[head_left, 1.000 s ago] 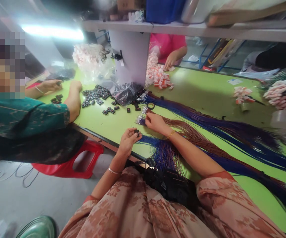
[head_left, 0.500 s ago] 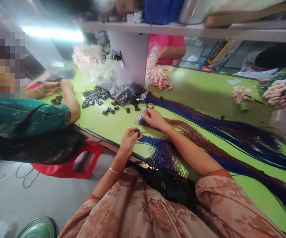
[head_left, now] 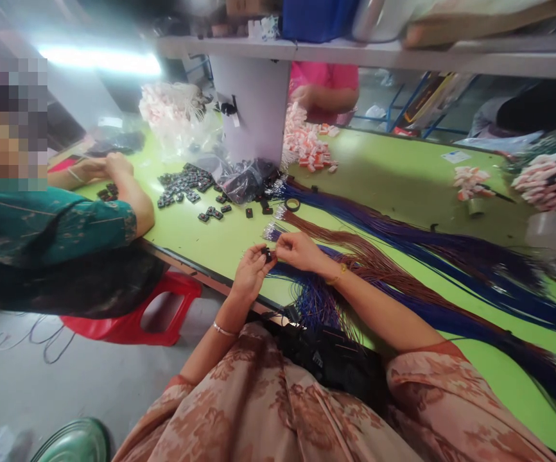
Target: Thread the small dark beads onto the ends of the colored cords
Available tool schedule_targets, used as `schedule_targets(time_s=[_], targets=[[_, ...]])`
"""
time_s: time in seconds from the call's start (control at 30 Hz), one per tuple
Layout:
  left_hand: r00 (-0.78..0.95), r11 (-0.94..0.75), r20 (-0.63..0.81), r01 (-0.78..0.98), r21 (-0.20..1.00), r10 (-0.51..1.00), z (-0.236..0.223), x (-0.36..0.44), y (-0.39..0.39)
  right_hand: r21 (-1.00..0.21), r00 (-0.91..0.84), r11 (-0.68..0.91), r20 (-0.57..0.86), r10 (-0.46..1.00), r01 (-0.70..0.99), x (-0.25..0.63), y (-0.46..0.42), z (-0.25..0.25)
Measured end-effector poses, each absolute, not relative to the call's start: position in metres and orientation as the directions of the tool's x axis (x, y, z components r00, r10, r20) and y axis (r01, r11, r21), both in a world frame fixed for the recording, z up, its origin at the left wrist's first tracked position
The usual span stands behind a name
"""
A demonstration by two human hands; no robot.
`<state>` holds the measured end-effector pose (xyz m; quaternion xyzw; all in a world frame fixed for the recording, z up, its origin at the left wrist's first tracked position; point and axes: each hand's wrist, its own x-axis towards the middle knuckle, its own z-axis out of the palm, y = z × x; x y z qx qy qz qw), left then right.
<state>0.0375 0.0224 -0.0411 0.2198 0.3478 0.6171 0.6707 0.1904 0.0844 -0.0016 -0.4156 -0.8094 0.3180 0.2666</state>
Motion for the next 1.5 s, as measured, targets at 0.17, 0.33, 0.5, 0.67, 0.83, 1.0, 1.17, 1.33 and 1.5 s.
schedule_targets(time_s=[0.17,0.33,0.5,0.67,0.83,1.0,1.17,1.33,1.5], targets=[[0.008,0.16,-0.208,-0.671,0.724,0.978,-0.041,0.038,0.021,-0.666,-0.516,0.478,0.159,0.842,0.573,0.191,0.072,0.0],[0.004,0.16,-0.214,-0.676,0.719,0.977,-0.042,0.038,0.02,-0.629,-0.498,0.479,0.163,0.852,0.613,0.19,0.067,0.006],[0.001,0.157,-0.21,-0.667,0.728,0.978,-0.039,0.038,0.02,-0.64,-0.488,0.468,0.163,0.858,0.609,0.188,0.067,0.003],[-0.006,0.152,-0.204,-0.642,0.751,0.979,-0.04,0.037,0.021,-0.654,-0.49,0.461,0.155,0.858,0.599,0.188,0.068,0.001],[-0.004,0.153,-0.201,-0.631,0.76,0.98,-0.044,0.038,0.02,-0.592,-0.52,0.518,0.187,0.833,0.617,0.19,0.065,0.0],[-0.01,0.179,-0.231,-0.598,0.781,0.973,-0.047,0.042,0.019,-0.53,-0.558,0.572,0.208,0.803,0.626,0.189,0.062,-0.009],[-0.026,0.201,-0.27,-0.6,0.774,0.962,-0.045,0.044,0.022,-0.401,-0.633,0.665,0.232,0.739,0.63,0.191,0.062,-0.012],[-0.031,0.218,-0.294,-0.596,0.773,0.955,-0.046,0.049,0.026,-0.45,-0.619,0.636,0.209,0.757,0.627,0.194,0.066,-0.013],[-0.098,0.214,-0.314,-0.542,0.813,0.944,-0.053,0.053,0.027,-0.342,-0.575,0.587,0.147,0.805,0.734,0.185,0.061,-0.018]])
